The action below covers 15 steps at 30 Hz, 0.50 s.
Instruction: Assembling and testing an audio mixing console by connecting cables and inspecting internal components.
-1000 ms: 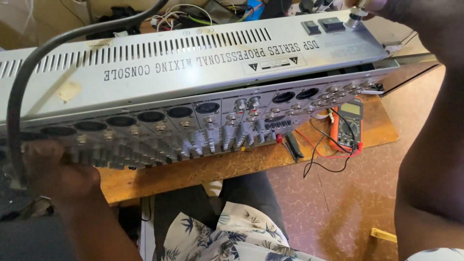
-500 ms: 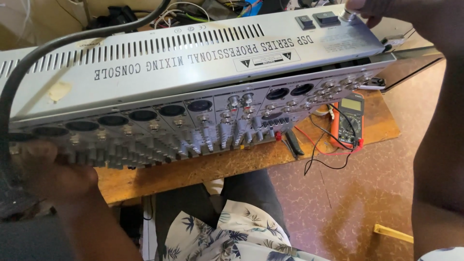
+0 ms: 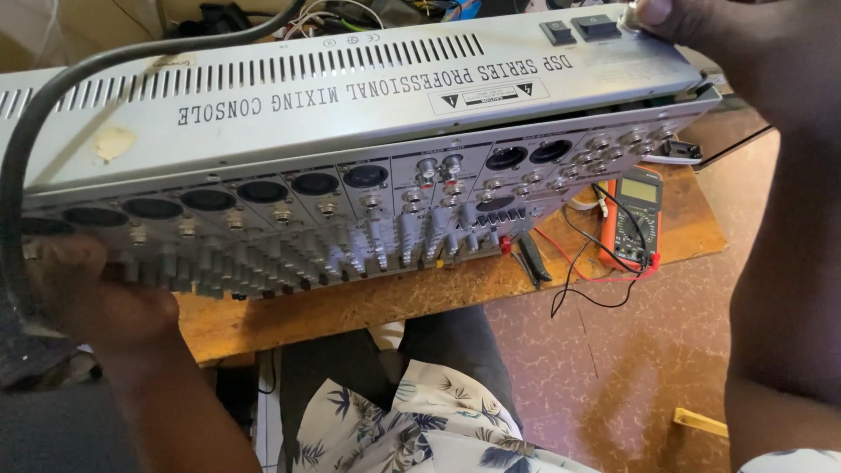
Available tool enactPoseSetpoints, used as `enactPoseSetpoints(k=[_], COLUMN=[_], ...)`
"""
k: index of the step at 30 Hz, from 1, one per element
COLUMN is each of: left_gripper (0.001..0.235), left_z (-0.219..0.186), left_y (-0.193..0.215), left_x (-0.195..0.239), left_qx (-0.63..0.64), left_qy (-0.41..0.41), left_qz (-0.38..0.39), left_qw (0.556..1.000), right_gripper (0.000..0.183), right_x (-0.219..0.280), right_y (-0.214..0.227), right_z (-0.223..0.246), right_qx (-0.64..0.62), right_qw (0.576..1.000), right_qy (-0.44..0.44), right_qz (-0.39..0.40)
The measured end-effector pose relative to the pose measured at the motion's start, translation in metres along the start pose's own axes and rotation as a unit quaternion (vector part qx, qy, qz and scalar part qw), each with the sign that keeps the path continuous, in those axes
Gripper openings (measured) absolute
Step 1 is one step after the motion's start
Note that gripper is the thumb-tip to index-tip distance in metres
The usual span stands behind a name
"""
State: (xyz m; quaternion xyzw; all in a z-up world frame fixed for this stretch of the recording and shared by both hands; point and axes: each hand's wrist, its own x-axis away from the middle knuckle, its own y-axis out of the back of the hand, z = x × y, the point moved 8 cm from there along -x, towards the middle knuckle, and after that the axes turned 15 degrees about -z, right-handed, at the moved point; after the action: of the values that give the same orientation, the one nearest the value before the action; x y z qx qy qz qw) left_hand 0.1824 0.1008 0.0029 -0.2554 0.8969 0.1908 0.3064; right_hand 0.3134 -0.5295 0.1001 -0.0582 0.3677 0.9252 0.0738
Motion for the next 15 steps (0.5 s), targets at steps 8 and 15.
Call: enactPoseSetpoints(k=[8, 15], left_gripper=[0.023, 0.031], left_z=[0.11, 0.045], left_y=[0.065, 0.028], left_x=[0.068, 0.031], left_qx=[-0.631, -0.253], left_qy=[-0.122, -0.231], left_qz=[0.086, 0.038], left_qw=[0.761, 0.939], right_gripper=[0.02, 0.032], right_x=[0.011, -0.003], right_y=[-0.032, -0.015], right_z=[0.045, 0.024], right_qx=[-0.09, -0.063], right_qw=[0.991, 0.993], right_qy=[-0.082, 0.096], right_qz=[-0.054, -0.015])
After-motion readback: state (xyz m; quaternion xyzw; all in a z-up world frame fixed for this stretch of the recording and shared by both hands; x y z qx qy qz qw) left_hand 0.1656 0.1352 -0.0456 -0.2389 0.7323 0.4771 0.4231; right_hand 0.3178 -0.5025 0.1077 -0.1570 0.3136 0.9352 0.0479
